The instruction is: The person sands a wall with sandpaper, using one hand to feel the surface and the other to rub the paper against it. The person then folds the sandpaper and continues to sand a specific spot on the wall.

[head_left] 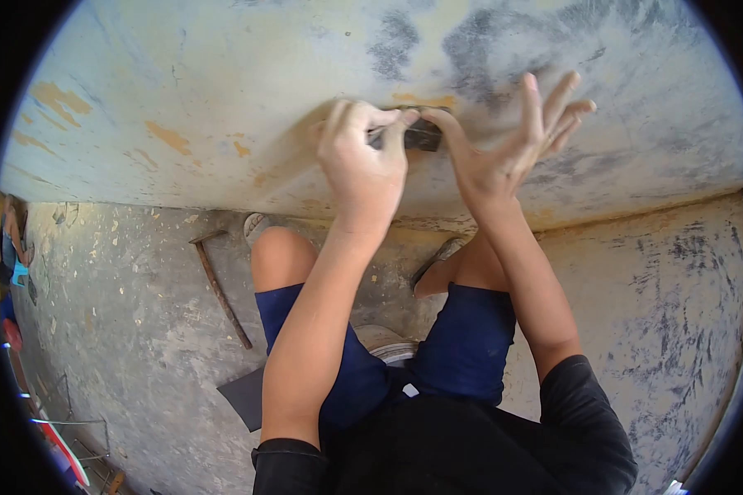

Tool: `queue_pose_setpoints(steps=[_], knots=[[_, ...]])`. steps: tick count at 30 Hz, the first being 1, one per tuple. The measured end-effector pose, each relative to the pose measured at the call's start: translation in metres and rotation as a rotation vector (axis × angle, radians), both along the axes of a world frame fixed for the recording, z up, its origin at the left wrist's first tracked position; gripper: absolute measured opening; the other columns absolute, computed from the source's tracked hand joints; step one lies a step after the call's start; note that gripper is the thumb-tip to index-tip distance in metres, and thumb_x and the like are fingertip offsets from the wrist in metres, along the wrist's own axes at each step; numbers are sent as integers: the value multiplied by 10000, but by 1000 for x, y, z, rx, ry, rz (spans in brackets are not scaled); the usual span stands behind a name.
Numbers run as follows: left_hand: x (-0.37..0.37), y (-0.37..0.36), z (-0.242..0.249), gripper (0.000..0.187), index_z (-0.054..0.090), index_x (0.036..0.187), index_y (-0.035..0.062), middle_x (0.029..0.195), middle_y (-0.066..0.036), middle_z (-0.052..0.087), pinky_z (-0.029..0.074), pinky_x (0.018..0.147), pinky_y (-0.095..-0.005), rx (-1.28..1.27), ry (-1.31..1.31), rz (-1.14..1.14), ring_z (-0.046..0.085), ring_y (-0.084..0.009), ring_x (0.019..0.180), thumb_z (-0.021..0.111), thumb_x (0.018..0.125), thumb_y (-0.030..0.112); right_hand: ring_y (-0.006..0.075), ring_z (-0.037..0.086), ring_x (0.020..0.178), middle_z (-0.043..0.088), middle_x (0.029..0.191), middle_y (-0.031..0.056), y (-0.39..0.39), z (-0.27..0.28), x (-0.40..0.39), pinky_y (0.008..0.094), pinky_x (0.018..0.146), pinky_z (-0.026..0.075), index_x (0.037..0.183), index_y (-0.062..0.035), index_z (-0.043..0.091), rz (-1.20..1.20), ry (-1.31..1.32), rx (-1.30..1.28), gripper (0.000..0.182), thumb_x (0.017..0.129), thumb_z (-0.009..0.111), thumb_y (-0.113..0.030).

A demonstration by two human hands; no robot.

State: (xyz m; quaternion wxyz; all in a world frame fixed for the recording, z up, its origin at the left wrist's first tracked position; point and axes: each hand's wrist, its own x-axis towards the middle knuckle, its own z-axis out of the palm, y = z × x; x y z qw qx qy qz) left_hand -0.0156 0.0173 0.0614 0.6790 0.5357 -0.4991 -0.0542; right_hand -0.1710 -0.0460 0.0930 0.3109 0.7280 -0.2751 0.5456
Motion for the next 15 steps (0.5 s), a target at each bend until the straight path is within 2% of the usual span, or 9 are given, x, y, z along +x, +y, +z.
queue_pose_setpoints(steps=[4,6,7,9,11,14,15], knots=[[5,-1,6,214,706,790,45,794,-16,652,454,730,-354,-32,-127,88,567,-180,721,900,829,124,488,-22,1633,200,1718,339,4,7,9,637,1264,-139,1630,-158,353,-12,-27,63,1231,623,991,-468],[18,0,8,222,676,779,94,755,-3,663,398,800,-356,-53,-67,182,582,-202,698,886,831,141,489,-31,1633,191,1718,345,-3,7,32,637,1263,-140,1617,-169,386,29,-60,45,1211,613,996,-463],[21,-1,6,222,676,779,94,755,-3,663,398,800,-356,-49,-68,180,582,-202,698,886,831,141,489,-31,1633,191,1718,345,-3,5,37,637,1263,-140,1617,-169,386,27,-61,49,1211,613,996,-463],[22,-6,3,235,672,773,90,768,-10,680,411,784,-354,-101,102,111,571,-198,686,894,830,145,478,-57,1635,182,1721,342,-2,4,40,629,1264,-152,1601,-177,421,48,-20,48,1195,596,1002,-460],[16,-9,0,234,673,774,83,747,-9,654,422,759,-347,-116,82,136,560,-198,676,894,830,135,474,-79,1634,174,1722,346,-1,6,32,628,1261,-160,1585,-178,453,70,-43,85,1160,600,1004,-447],[7,-2,4,236,671,774,70,739,-18,628,428,716,-346,-23,130,22,552,-198,661,895,828,121,473,-90,1634,176,1726,335,-1,13,16,624,1260,-166,1585,-179,454,40,-2,17,1152,607,1002,-443],[7,-1,6,238,682,793,36,770,-28,627,432,692,-336,-33,45,48,543,-175,693,893,848,131,472,-92,1634,178,1729,327,3,15,14,624,1260,-166,1581,-174,461,48,-12,53,1142,611,1001,-445]])
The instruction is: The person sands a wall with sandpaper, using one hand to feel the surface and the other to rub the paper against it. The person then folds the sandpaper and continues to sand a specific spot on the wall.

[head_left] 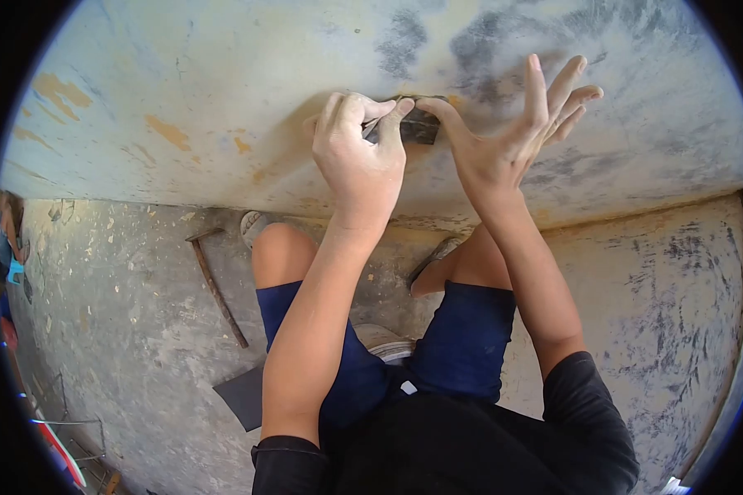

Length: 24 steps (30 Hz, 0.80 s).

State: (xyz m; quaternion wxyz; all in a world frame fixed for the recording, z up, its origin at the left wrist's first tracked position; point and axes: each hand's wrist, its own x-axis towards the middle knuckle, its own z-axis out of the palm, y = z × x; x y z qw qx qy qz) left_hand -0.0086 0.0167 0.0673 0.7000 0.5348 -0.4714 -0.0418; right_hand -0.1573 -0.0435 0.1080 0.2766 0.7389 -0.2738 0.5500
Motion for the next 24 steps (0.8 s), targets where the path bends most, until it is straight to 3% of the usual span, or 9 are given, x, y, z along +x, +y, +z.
queue_pose_setpoints(steps=[4,5,7,8,10,17,19,22,24], knots=[[13,0,0,253,686,810,-3,796,-42,626,442,672,-330,-28,18,71,530,-158,715,891,868,134,473,-88,1634,186,1736,308,-9,2,25,625,1254,-178,1563,-154,488,41,-13,-4,1112,617,999,-436],[15,-6,-4,256,659,778,46,758,-46,628,432,644,-348,-100,51,110,555,-205,651,899,833,116,473,-88,1634,186,1736,308,-4,2,29,625,1254,-178,1563,-154,488,37,-13,0,1112,617,999,-436],[16,-7,-8,255,658,782,45,759,-46,630,432,656,-350,-81,71,84,559,-205,658,897,836,116,521,-70,1616,122,1751,294,5,4,30,727,1241,-62,1628,-180,359,-103,55,76,1225,639,1013,-489],[14,-8,-8,254,658,786,44,761,-46,632,432,668,-351,-68,89,60,563,-205,665,895,839,116,521,-70,1616,122,1751,294,3,3,26,727,1241,-62,1628,-180,359,-109,57,73,1225,639,1013,-489],[5,1,0,244,659,793,49,759,-36,629,428,707,-353,7,199,-20,557,-210,671,891,840,108,471,-87,1634,182,1736,313,-3,1,16,622,1248,-192,1564,-144,499,3,35,-6,1091,627,997,-398],[10,3,-2,226,655,779,53,765,-40,636,437,741,-355,-16,55,50,565,-208,685,873,836,60,475,-87,1634,167,1731,332,-9,-4,25,625,1244,-196,1587,-137,483,45,37,-14,1120,623,999,-378],[13,3,-4,229,653,765,55,775,-42,655,445,720,-364,21,161,27,576,-212,690,870,840,59,480,-84,1630,139,1753,283,-3,-3,30,695,1253,-78,1617,-151,389,-80,91,13,1217,633,1000,-524],[4,10,-2,228,652,763,53,773,-47,674,454,708,-368,175,252,-88,586,-215,699,864,847,60,474,-78,1635,167,1728,339,-3,-4,20,618,1246,-200,1587,-131,482,18,29,-5,1139,604,1006,-373],[-6,11,-4,225,654,767,50,754,-56,675,447,708,-376,140,197,-143,584,-220,681,865,844,64,473,-87,1633,153,1738,318,1,-1,1,648,1248,-155,1611,-138,422,-37,55,-1,1198,612,1009,-439]])
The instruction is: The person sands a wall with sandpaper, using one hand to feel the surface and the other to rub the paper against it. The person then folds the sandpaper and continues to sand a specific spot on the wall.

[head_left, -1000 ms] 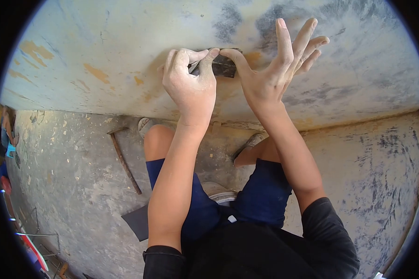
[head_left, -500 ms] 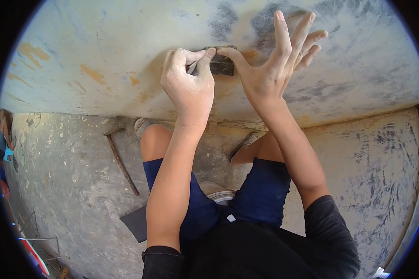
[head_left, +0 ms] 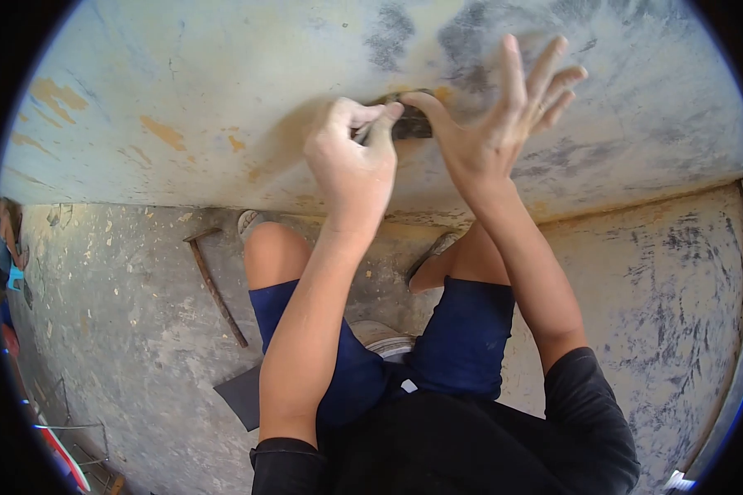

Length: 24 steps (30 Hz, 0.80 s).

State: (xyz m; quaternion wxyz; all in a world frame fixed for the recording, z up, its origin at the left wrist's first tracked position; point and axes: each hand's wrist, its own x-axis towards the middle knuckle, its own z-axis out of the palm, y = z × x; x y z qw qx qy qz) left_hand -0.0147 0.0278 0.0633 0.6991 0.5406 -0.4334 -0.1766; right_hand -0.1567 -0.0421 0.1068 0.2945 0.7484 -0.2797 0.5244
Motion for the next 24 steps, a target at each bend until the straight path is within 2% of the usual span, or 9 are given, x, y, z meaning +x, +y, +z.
queue_pose_setpoints(steps=[6,8,10,11,14,18,20,22,24], knots=[[14,-6,-4,213,664,782,44,754,-66,688,444,682,-373,-89,-101,153,581,-209,645,861,859,75,463,-104,1632,118,1754,290,-3,2,25,671,1256,-115,1647,-144,334,-69,32,5,1306,597,1021,-505],[18,-6,-2,235,658,776,31,761,-66,710,442,621,-352,-70,130,113,567,-166,625,860,881,88,459,-102,1632,113,1756,284,-8,-3,32,665,1262,-109,1650,-144,326,-91,24,4,1315,594,1022,-506],[16,-2,2,255,654,770,16,788,-79,741,435,574,-334,-51,110,98,550,-140,606,860,896,98,478,343,1556,448,1608,314,-15,-1,34,612,1223,275,1492,-62,564,-307,-8,-215,841,748,917,-237],[14,-1,2,255,651,763,20,791,-83,742,433,574,-336,-14,82,69,543,-144,594,861,889,93,449,-96,1634,109,1759,275,-1,-4,27,648,1270,-117,1653,-142,318,-60,16,13,1317,599,1020,-503],[1,-5,-4,239,652,753,31,762,-85,717,429,577,-347,-90,8,3,554,-168,588,857,868,69,460,-81,1636,158,1727,339,-12,-7,-1,601,1254,-215,1576,-103,487,59,-20,-61,1148,598,1000,-416],[9,-10,-4,204,666,778,24,775,-106,720,454,615,-348,-199,-147,155,615,-214,622,853,852,52,463,-80,1635,148,1727,341,-8,1,11,589,1251,-228,1598,-96,446,70,-31,-20,1202,586,1004,-425],[22,-6,-2,216,665,791,6,765,-94,712,460,603,-325,-84,33,159,572,-162,617,850,883,69,465,-74,1635,140,1730,340,-4,2,35,589,1251,-227,1607,-112,439,47,-39,24,1220,571,1011,-410],[29,-11,-5,210,678,809,0,742,-80,702,434,574,-315,-190,158,119,533,-141,605,846,901,87,531,-46,1621,134,1727,366,8,10,51,671,1250,-98,1631,-82,389,-18,4,106,1123,700,962,-337],[26,-5,-2,202,680,810,4,749,-82,704,433,581,-324,-103,139,75,540,-149,609,846,895,82,531,30,1623,204,1706,376,20,13,45,668,1267,-20,1611,-83,428,-184,31,256,1091,694,967,-323]])
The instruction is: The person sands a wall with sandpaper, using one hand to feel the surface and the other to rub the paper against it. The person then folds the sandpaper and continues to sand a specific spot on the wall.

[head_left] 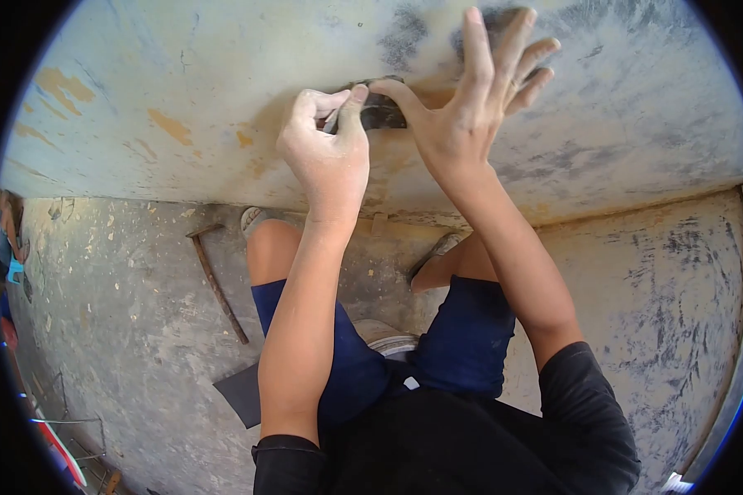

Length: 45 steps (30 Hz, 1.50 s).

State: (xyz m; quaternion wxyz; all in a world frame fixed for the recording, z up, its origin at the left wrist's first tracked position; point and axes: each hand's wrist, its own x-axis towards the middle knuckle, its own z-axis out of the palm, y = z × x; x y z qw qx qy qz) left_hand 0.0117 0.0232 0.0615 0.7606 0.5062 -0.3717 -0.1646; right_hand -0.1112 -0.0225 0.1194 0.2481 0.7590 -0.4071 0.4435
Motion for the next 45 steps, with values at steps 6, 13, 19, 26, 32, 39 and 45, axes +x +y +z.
queue_pose_setpoints(steps=[6,13,19,26,32,39,45], knots=[[-15,-6,-2,215,668,782,17,753,-81,707,448,641,-363,-29,-202,-10,572,-199,655,859,860,78,456,-109,1635,142,1731,339,-17,-10,-35,626,1238,-212,1601,-136,447,228,-123,-184,1199,574,1018,-373],[1,-1,1,249,662,774,22,783,-83,730,471,606,-317,39,7,0,595,-152,667,875,868,110,560,-82,1599,101,1755,290,-20,-12,-5,755,1217,-87,1669,-171,273,132,-13,-218,1337,608,1019,-497],[-21,0,3,212,675,768,37,769,-76,703,445,775,-396,-13,-230,-40,607,-251,722,861,852,94,465,-82,1636,146,1732,334,-14,-12,-47,595,1253,-204,1621,-162,431,191,-114,-184,1201,588,1010,-361],[3,-4,0,237,676,809,-32,754,-82,733,464,601,-290,-58,-18,43,538,-89,629,845,912,97,474,-75,1633,140,1746,306,-20,-10,-6,652,1268,-96,1658,-130,323,75,26,-275,1284,634,997,-513],[-16,-2,-3,211,693,825,-36,756,-100,733,473,622,-294,-51,-257,-34,577,-111,641,846,903,87,480,-67,1635,140,1734,338,-17,-18,-45,630,1246,-184,1604,-136,474,175,-87,-168,1139,622,980,-411],[5,2,-1,182,721,859,-13,764,32,637,400,619,-236,-8,-10,6,457,-40,686,834,942,103,444,-55,1644,192,1731,312,-20,-17,2,616,1263,-160,1610,-127,439,186,-65,-242,1140,648,985,-405],[-19,-1,2,226,680,775,0,758,-109,730,437,603,-323,-14,-183,-100,550,-148,620,859,872,98,449,-53,1642,166,1733,324,-18,-15,-44,607,1271,-153,1649,-104,372,180,-60,-274,1208,644,981,-383]])
